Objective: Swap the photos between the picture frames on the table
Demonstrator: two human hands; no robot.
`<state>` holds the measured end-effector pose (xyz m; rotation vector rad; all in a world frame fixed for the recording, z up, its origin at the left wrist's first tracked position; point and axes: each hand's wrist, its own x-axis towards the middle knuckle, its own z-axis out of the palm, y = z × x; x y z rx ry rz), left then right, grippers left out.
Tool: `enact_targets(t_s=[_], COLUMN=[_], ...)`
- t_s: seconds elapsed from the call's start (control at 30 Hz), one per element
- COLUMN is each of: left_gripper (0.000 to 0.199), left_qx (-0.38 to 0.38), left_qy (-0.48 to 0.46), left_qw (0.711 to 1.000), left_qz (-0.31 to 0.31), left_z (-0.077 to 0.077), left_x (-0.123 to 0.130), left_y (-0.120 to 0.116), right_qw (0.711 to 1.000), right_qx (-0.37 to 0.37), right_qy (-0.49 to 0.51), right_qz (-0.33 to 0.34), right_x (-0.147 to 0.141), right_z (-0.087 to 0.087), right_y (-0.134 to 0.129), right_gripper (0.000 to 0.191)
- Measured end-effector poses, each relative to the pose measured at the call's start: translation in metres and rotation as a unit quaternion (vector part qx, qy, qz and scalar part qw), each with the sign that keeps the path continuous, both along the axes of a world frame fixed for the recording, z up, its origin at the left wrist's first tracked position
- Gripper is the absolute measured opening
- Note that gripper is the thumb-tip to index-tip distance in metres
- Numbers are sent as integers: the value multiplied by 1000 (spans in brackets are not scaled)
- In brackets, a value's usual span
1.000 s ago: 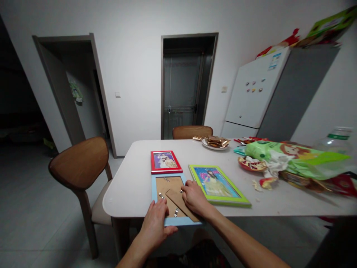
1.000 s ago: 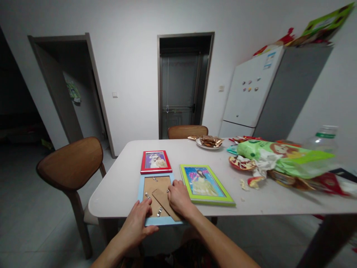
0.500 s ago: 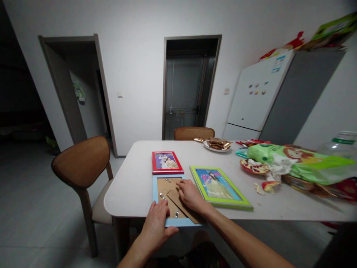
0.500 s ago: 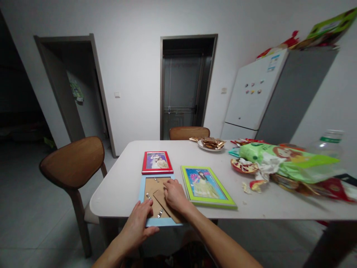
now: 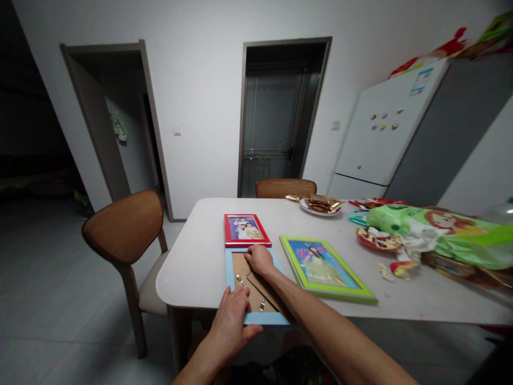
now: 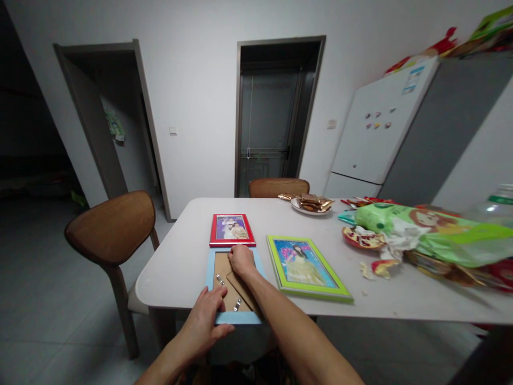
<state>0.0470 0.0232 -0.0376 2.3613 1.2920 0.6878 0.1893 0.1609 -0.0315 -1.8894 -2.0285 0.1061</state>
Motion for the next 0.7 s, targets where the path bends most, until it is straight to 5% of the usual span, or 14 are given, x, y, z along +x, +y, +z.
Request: enact_targets(t_s=[0.47, 0.7], left_gripper=[60, 50], left_qx=[9, 12], left_qy=[-29, -44], left_qw=[1000, 999], left_qz=[0, -11], left_z=[-7, -6], left_x=[-3, -7], left_y=[-1, -2], right_qw=[998, 978], right_qx=[27, 16], right_qy=[53, 48], right_qz=[-9, 204], right_x=[-10, -14], right_z=[3, 6], right_y=[-6, -53], right_gripper=[21, 23])
